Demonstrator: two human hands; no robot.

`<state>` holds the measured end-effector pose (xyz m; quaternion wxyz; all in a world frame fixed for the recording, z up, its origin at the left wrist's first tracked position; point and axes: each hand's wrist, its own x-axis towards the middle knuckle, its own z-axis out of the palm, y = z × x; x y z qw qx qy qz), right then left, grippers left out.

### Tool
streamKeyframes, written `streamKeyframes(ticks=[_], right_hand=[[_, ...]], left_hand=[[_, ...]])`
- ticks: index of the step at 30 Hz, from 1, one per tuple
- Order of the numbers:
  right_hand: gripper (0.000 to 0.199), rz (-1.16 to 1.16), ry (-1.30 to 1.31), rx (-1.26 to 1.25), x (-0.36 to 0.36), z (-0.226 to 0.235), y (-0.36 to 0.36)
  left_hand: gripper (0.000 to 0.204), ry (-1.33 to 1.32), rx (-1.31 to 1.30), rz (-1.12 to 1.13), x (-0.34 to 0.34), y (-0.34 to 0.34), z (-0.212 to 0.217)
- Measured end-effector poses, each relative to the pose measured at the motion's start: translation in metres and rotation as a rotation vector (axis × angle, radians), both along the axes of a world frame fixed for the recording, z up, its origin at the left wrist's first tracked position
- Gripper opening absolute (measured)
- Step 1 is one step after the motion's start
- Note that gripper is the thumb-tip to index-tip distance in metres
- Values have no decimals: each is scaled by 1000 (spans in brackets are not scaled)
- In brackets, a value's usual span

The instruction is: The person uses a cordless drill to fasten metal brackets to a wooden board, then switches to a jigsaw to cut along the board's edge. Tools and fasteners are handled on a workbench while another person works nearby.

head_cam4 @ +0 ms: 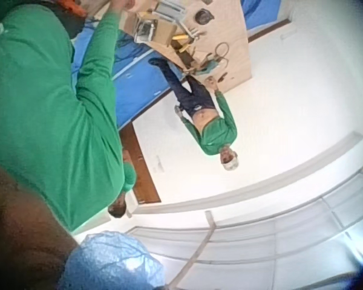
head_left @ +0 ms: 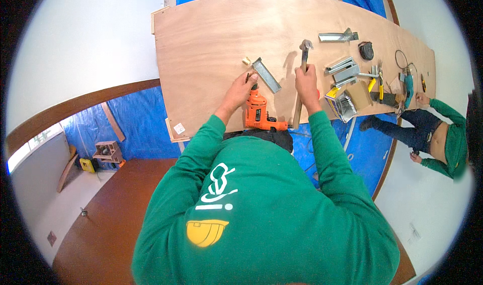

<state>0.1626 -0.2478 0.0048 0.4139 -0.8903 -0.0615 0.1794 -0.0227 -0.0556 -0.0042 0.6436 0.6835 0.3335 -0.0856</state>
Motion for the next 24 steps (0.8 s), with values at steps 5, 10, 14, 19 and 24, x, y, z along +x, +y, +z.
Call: streamKeyframes(ticks=[5, 10, 14, 19, 24], right_hand=[[31, 237, 18, -3, -39, 53, -13], [25, 407, 44, 53, -58, 73, -14], [24, 369, 67, 114, -72, 81, -10], [22, 335, 88, 178, -82, 95, -13], [26, 459, -27, 31, -78, 115, -26]], left_hand=[[55, 196, 340, 181, 14, -24, 12], [54, 210, 263, 233, 22, -24, 15], [57, 74, 53, 311, 20, -17, -4], [45, -72, -449, 271, 25, -17, -25], [34, -162, -255, 97, 32, -27, -15]])
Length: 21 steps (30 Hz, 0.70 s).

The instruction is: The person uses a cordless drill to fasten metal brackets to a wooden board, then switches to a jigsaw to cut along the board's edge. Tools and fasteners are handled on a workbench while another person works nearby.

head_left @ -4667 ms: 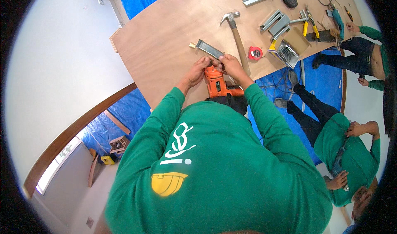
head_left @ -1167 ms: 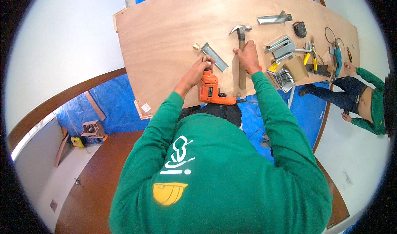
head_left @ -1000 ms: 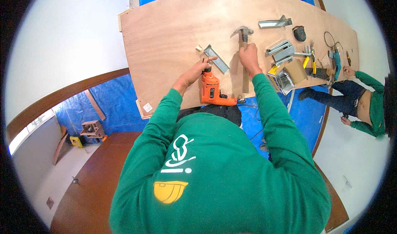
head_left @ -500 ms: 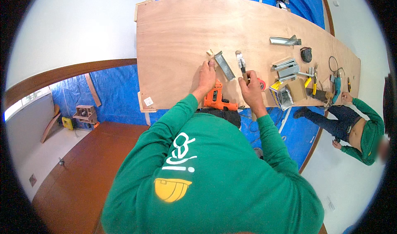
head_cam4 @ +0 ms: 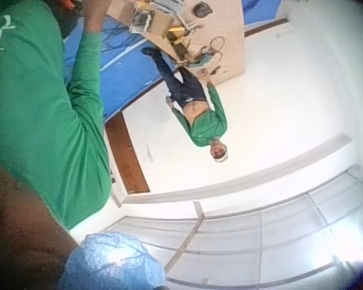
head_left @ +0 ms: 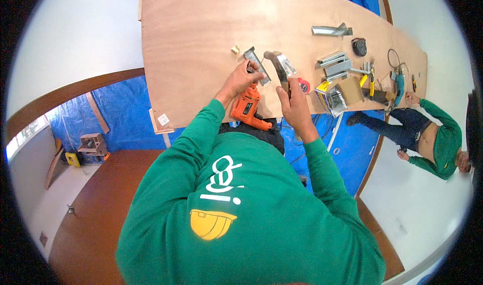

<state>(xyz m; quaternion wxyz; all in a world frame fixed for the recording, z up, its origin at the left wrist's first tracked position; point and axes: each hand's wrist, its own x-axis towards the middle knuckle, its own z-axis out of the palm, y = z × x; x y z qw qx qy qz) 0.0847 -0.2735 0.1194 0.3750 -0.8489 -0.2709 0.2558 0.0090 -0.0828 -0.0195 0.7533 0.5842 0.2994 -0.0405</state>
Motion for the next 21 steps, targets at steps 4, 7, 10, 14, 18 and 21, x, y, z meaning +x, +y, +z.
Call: streamKeyframes(ticks=[4, 7, 10, 14, 18, 21], right_hand=[[28, 120, -72, -165, 10, 10, -1], [29, 267, -158, -187, 16, 6, 3], [27, 383, -176, -180, 22, -8, 13], [24, 551, -253, -187, 37, -27, 40], [22, 549, -262, -263, 40, -19, 52], [21, 484, -229, -197, 29, -3, 40]], left_hand=[[33, 152, 134, 35, 0, 5, 15], [33, 229, 257, 18, 0, 13, 23], [31, 300, 326, 3, 1, 14, 32], [29, 254, 349, 63, -1, 8, 41], [28, 287, 386, 79, -11, 5, 29], [32, 255, 362, 138, -13, 6, 6]])
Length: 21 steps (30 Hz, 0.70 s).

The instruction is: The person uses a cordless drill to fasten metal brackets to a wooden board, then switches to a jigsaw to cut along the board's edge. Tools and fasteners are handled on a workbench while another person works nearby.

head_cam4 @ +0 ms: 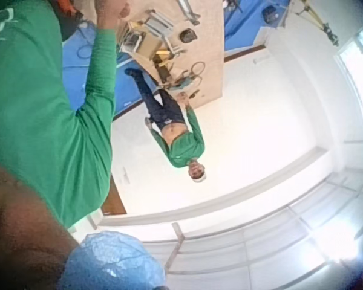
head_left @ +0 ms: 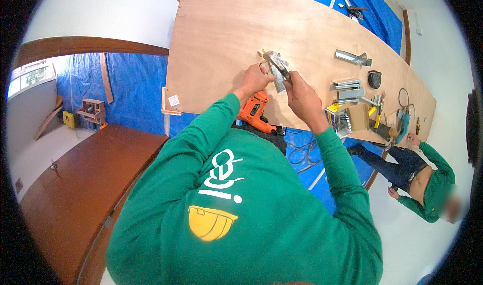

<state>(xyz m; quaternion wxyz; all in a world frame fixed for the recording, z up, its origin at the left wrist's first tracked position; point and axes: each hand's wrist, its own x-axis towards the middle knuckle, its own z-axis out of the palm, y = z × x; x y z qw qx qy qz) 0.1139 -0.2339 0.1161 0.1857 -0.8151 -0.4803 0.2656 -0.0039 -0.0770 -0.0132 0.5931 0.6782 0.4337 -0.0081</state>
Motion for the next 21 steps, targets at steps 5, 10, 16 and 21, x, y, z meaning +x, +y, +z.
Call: streamKeyframes(ticks=[5, 10, 16, 21], right_hand=[[20, 129, -37, 90, -5, -5, -3], [21, 30, -34, -36, -7, -10, 1], [25, 40, -20, -6, -18, 6, 12], [24, 5, -7, -154, -17, 3, 19]], left_hand=[[34, -292, -33, 63, -4, -7, -16], [29, 3, -81, 11, -6, 3, -1], [33, -164, -176, 95, -8, -3, -9], [31, -107, -82, 52, -11, 3, -19]])
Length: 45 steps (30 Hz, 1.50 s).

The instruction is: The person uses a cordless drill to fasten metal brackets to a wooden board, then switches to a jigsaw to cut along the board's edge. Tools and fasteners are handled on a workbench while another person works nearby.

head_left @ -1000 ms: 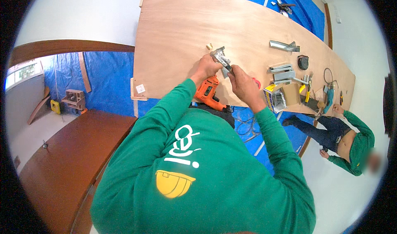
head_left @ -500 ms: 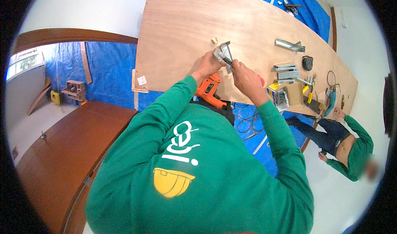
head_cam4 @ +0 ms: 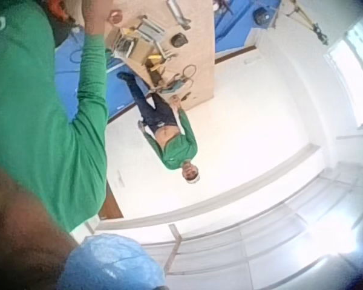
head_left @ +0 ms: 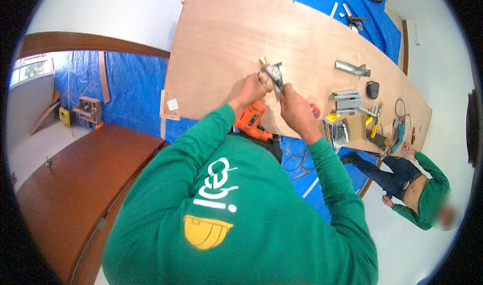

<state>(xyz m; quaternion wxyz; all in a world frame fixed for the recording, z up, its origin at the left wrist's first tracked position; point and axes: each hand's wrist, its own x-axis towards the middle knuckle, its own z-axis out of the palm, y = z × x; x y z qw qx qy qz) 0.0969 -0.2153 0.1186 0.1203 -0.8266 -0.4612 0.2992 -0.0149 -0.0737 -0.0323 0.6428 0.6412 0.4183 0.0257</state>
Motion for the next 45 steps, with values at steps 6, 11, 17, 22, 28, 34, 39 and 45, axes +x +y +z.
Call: streamKeyframes(ticks=[6, 11, 17, 22, 28, 34, 39, 45], right_hand=[[25, 40, -79, 180, -8, -4, -1], [26, -32, -40, 223, -12, 4, 4], [24, -37, -23, 99, -14, -4, 9], [24, -144, -22, 111, -11, -3, 10], [24, -171, 88, 146, -22, 7, 11], [25, -202, 124, 43, -13, 4, 27], [25, -140, 81, -49, -22, 14, 31], [25, -301, 72, 118, -8, 16, 26]], left_hand=[[33, -55, 34, 29, 1, -3, 20], [38, -41, 56, 54, -3, -12, 26], [35, 51, 34, 8, 0, -4, 24], [32, 83, 16, 44, -3, -5, 33], [30, 111, -89, -19, -8, -3, 38], [28, 213, -51, -66, -7, 7, 40], [32, 118, -7, -50, -6, 3, 38], [43, 155, -53, -95, -13, 5, 34]])
